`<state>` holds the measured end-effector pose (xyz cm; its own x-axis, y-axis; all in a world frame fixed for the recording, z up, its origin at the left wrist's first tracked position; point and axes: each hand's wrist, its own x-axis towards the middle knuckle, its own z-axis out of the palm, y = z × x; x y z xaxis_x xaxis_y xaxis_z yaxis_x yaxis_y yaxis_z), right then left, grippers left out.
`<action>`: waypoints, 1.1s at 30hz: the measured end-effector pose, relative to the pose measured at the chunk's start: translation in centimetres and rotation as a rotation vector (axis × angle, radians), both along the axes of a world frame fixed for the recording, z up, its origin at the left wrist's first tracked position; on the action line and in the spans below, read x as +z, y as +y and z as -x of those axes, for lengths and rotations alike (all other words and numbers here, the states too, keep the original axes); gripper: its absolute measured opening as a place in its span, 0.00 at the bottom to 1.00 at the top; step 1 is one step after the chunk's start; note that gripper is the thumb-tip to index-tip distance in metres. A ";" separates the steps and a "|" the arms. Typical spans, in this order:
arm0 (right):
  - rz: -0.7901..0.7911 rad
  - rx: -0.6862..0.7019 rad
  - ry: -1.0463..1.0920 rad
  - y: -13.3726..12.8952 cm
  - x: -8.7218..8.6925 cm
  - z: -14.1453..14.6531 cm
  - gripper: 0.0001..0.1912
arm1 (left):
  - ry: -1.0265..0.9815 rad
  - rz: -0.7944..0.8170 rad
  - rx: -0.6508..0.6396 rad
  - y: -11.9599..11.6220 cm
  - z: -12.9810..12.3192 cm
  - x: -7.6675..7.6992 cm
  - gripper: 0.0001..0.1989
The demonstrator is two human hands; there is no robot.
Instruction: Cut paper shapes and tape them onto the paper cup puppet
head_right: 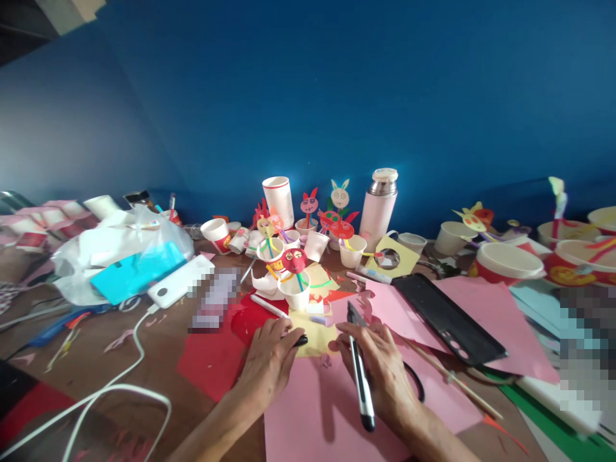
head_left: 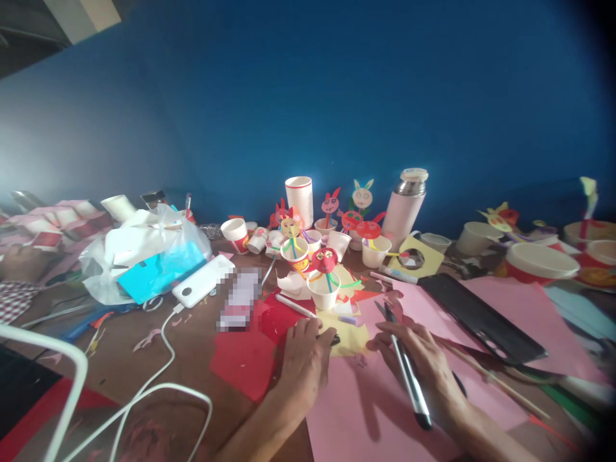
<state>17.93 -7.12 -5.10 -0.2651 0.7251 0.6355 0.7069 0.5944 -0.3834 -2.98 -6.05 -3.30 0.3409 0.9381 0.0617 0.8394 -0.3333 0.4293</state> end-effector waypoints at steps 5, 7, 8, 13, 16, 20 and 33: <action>-0.027 0.008 0.011 -0.1 1.1 0.2 0.11 | -0.351 -0.030 -0.007 -0.9 -0.1 1.2 0.12; -0.057 -0.004 0.028 -0.3 1.1 0.2 0.11 | -0.564 0.111 -0.037 -1.4 -0.5 2.0 0.13; -0.062 -0.008 0.033 -0.4 1.1 0.2 0.12 | -0.666 0.243 -0.049 -1.7 -0.8 2.2 0.14; -0.085 0.043 -0.011 -0.8 0.4 -0.4 0.13 | -1.133 0.909 -0.012 -1.9 -2.4 1.0 0.20; -0.116 0.091 -0.082 -1.1 0.2 -0.7 0.19 | -1.303 1.023 0.087 -1.4 -2.9 0.0 0.20; -0.120 0.154 -0.157 -1.2 0.1 -0.9 0.23 | -1.359 1.046 0.117 -0.9 -2.9 -0.3 0.21; -0.026 0.067 0.128 -1.0 0.5 -0.1 0.13 | -1.133 0.804 0.215 -0.7 -2.6 0.1 0.14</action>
<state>17.99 -8.15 -4.58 -0.2276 0.6911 0.6860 0.6115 0.6497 -0.4516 -0.38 -6.74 -3.24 0.3150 0.8746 -0.3686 -0.0832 0.4124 0.9072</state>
